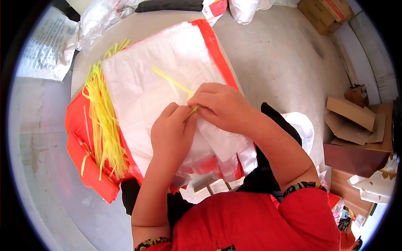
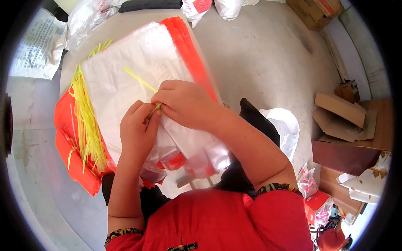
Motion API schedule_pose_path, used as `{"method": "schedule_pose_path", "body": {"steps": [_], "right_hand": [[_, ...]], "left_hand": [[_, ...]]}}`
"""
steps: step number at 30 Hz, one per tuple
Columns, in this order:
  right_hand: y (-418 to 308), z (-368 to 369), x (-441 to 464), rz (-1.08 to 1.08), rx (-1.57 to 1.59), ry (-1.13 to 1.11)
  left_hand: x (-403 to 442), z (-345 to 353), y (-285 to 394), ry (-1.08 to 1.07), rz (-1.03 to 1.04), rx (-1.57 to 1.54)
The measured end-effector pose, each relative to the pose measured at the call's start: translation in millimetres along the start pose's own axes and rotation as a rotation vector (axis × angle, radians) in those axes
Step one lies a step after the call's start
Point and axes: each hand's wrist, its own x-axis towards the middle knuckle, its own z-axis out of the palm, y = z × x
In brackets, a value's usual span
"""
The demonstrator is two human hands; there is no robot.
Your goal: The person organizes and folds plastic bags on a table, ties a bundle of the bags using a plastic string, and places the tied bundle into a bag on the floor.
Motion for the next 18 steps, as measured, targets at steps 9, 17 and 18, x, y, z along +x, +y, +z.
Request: {"method": "schedule_pose_path", "body": {"steps": [9,17,18], "right_hand": [[4.8,1.2,-0.8,-0.041,0.053,0.033],[-6.5,-5.1,3.7,0.428,0.461,-0.116],[1.4,-3.6,3.5,0.432,0.552,-0.138]], "left_hand": [[-0.1,-0.6,0.8,0.011,-0.024,-0.025],[1.2,0.3,-1.0,0.018,-0.030,0.001],[1.9,0.0,-1.6,0.014,-0.032,-0.001]]}}
